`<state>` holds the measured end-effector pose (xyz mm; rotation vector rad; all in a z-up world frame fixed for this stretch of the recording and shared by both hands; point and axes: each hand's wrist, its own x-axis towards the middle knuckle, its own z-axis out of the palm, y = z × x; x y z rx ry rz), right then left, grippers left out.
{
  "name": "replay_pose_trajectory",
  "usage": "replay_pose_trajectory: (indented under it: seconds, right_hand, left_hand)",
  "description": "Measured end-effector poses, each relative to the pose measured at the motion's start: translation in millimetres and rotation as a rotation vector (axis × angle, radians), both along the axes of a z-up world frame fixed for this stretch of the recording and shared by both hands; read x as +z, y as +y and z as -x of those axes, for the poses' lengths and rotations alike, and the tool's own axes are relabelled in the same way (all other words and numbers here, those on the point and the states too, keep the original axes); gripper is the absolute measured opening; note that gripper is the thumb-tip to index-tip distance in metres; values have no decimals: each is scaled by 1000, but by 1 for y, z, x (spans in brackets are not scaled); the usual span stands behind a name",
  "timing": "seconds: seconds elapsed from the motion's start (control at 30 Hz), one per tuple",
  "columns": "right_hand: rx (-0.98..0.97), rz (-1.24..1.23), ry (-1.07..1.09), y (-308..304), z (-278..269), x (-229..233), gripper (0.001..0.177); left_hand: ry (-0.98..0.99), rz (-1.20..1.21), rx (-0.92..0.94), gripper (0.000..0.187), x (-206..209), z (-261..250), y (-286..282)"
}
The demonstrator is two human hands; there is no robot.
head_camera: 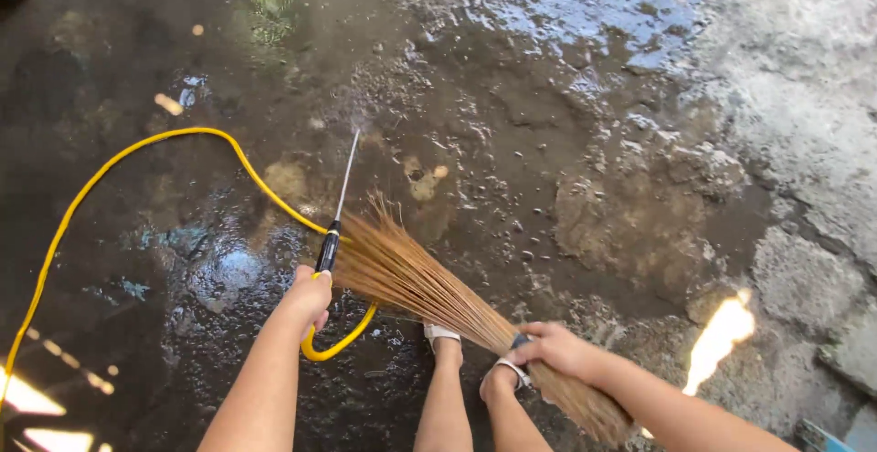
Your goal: Cleaning a wet concrete floor by sweeping with a broom and spraying with a water hose wand.
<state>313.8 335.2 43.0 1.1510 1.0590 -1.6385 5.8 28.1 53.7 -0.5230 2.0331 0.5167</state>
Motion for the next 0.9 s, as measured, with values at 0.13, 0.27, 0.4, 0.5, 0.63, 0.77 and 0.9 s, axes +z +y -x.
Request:
replay_pose_trajectory:
  seconds: [0.13, 0.27, 0.4, 0.5, 0.63, 0.77, 0.9]
  right_hand:
    - [-154, -200, 322, 17, 46, -68, 65]
    - [-659, -274, 169, -3, 126, -26, 81]
    - [-577, -190, 203, -52, 148, 33, 83]
    - [-387, -75, 172, -83, 144, 52, 80]
    - [-108, -46, 431, -78, 142, -92, 71]
    - [-263, -328, 361, -49, 227, -66, 69]
    - [-769, -339, 233, -56, 267, -26, 83]
  left_hand:
    - [-13, 11, 29, 36, -5, 17, -11]
    - [-14, -36, 54, 36, -3, 33, -22]
    - [30, -79, 130, 34, 24, 54, -19]
    - [43, -163, 190, 34, 22, 68, -32]
    - [1, -139, 155, 34, 14, 84, -56]
    - [-61, -105, 189, 36, 6, 92, -77]
    - [-24, -130, 167, 38, 17, 88, -80]
